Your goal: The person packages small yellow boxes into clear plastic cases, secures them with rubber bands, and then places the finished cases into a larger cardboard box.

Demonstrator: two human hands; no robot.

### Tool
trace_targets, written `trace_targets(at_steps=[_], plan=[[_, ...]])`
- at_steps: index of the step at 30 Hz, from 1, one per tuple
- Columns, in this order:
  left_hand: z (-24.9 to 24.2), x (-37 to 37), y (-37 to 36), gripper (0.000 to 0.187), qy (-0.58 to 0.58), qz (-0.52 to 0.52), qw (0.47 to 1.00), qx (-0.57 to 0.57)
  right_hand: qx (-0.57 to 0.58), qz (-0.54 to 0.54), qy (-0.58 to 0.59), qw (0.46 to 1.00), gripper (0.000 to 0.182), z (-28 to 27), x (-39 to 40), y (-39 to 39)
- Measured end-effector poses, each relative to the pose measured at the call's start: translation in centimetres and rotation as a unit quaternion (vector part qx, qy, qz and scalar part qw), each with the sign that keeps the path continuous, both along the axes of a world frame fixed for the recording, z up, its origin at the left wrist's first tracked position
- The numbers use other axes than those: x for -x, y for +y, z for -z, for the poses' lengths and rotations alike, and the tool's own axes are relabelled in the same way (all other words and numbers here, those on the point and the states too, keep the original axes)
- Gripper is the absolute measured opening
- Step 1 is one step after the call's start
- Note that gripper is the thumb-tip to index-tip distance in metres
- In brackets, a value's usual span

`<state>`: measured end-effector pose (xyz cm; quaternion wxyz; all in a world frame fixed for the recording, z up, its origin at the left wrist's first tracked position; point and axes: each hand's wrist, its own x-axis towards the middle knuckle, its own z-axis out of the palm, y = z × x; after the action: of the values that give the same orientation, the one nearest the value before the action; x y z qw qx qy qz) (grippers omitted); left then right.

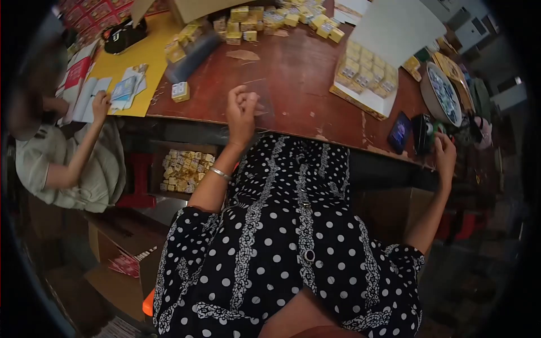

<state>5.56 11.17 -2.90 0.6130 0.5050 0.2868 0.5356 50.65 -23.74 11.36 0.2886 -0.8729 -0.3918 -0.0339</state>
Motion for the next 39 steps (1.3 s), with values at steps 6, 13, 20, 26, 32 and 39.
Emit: trace_targets(at_steps=[6, 13, 20, 26, 32, 39], plan=[[0.0, 0.4, 0.3, 0.044, 0.033, 0.017, 0.999, -0.032, -0.044, -0.089, 0.168, 0.981, 0.019, -3.1, 14.5, 9.1], [-0.7, 1.2, 0.4, 0.045, -0.015, 0.043, 0.999, 0.008, -0.031, -0.287, 0.262, 0.921, 0.018, 1.7, 19.2, 23.5], [-0.9, 1.9, 0.2, 0.047, -0.033, 0.065, 0.997, 0.032, -0.01, -0.419, 0.224, 0.88, 0.018, 6.0, 22.6, 38.8], [-0.7, 2.4, 0.5, 0.048, -0.04, 0.077, 0.995, 0.05, -0.029, -0.331, 0.113, 0.936, 0.037, 9.3, 22.5, 48.9], [-0.8, 2.5, 0.5, 0.05, -0.051, 0.081, 0.993, 0.066, -0.112, -0.243, 0.106, 0.958, 0.059, 9.2, 23.9, 54.2], [-1.0, 2.4, 0.6, 0.051, -0.042, 0.081, 0.994, 0.066, -0.097, -0.271, -0.076, 0.955, 0.066, 10.0, 24.7, 56.4]])
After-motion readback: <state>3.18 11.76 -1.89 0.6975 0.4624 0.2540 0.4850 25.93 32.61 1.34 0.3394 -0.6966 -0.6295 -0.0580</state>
